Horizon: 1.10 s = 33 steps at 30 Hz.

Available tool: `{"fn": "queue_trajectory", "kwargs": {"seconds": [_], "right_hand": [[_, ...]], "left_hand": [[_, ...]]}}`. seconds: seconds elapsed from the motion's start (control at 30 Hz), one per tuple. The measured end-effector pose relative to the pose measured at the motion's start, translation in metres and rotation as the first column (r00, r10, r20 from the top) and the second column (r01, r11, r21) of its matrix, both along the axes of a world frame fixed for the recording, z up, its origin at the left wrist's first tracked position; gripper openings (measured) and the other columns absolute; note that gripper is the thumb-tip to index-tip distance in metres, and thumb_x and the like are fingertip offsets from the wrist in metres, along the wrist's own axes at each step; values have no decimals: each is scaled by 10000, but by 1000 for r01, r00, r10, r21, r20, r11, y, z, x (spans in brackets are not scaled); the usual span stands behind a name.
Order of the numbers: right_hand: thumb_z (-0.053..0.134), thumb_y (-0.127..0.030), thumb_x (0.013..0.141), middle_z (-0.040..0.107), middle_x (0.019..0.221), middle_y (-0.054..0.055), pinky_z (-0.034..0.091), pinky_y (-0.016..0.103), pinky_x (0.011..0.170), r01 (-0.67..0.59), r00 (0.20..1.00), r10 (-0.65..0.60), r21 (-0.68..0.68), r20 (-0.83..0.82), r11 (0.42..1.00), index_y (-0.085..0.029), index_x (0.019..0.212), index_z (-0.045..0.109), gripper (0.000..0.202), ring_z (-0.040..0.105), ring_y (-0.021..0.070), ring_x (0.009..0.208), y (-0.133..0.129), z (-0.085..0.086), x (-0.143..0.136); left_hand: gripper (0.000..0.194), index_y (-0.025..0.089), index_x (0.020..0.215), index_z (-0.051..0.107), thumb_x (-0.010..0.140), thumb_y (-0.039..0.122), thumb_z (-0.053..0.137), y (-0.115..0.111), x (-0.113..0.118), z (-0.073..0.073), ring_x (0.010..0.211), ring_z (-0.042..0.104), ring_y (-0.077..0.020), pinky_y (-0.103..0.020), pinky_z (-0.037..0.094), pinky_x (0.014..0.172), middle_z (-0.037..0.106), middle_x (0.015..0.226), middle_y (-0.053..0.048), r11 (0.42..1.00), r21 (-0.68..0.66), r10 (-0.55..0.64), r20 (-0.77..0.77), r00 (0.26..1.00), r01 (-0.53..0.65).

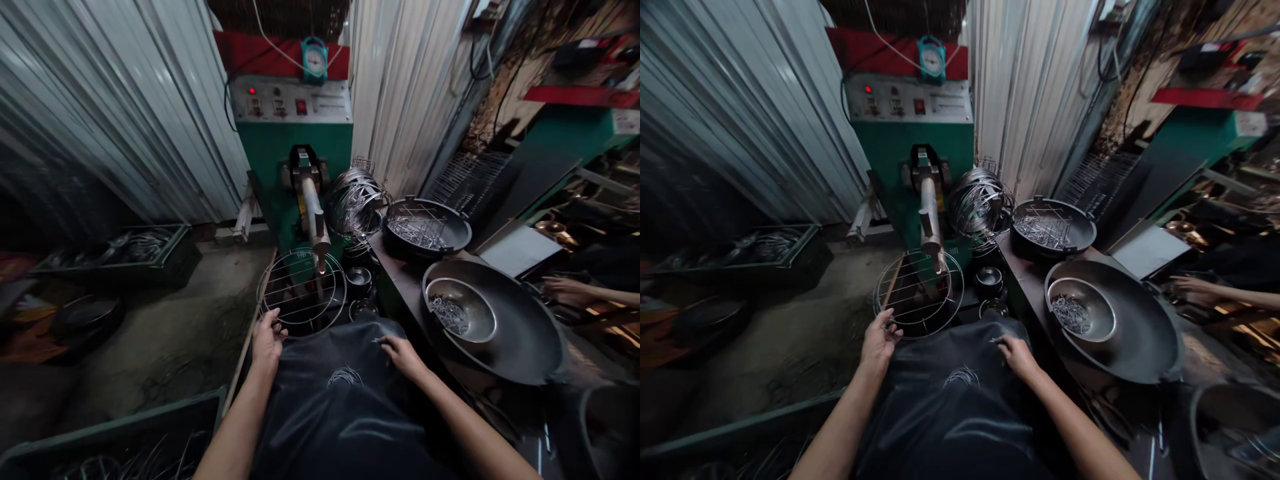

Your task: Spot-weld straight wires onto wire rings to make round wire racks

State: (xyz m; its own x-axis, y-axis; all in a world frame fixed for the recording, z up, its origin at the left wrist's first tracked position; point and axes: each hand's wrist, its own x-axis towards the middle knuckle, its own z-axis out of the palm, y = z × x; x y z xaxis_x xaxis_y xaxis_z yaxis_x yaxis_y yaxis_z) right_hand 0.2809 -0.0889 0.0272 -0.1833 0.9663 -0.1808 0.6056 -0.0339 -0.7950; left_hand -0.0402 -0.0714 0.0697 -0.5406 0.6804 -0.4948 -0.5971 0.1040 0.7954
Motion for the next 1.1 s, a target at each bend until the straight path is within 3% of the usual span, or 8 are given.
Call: {"fn": "queue_trajectory", "kwargs": {"seconds": [0.07,0.17,0.3,0.53,0.73,0.9,1.1], "right_hand": [[489,-248,749,593,594,-9,411,230,501,-10,1000,10,-52,1,999,-164,841,628,187,528,113,471,-1,-6,4],[438,-257,773,546,511,-37,342,201,409,68,989,-86,-145,-120,987,-148,912,604,242,448,86,378,2,-5,3],[459,-210,725,593,629,-25,341,172,383,147,935,-213,-236,-284,961,-146,904,562,215,493,66,413,8,1,-2],[452,-133,690,561,562,-62,310,149,350,232,934,-288,-253,-212,939,-181,776,474,101,479,54,380,3,-7,-4],[486,-239,716,535,552,-62,324,160,361,206,939,-247,-183,-240,961,-186,751,461,67,483,64,398,9,-7,0],[508,-327,691,541,580,-42,385,200,387,124,939,-193,-242,-286,962,-193,722,446,151,544,102,444,18,-9,-3],[517,-387,694,559,637,-12,432,253,448,147,915,-210,-198,-346,969,-195,801,480,222,574,142,516,20,-11,-10]], "left_hand": [[387,175,667,436,443,319,716,5,5,4,431,350,-40,-201,304,390,406,586,79,999,-44,17,-16,1000,-17],[368,175,665,437,459,319,705,8,7,9,438,352,-40,-215,341,405,406,600,75,996,-82,21,-48,999,-25],[344,173,671,451,471,293,703,7,4,16,453,363,-42,-249,418,462,404,609,75,994,-99,36,-49,998,-40],[351,169,654,440,454,253,716,14,4,31,441,346,-36,-183,244,381,391,578,79,998,-57,23,-50,999,-26],[368,165,644,430,436,236,725,12,4,31,405,298,-18,-167,218,356,365,535,96,1000,17,12,6,1000,-12],[375,175,623,382,473,262,715,15,-4,28,376,255,-9,-159,202,342,325,505,108,994,110,-16,4,1000,16],[383,173,632,406,452,270,730,17,-7,23,389,265,-14,-159,193,343,329,505,106,996,92,24,-36,999,-20]]}}
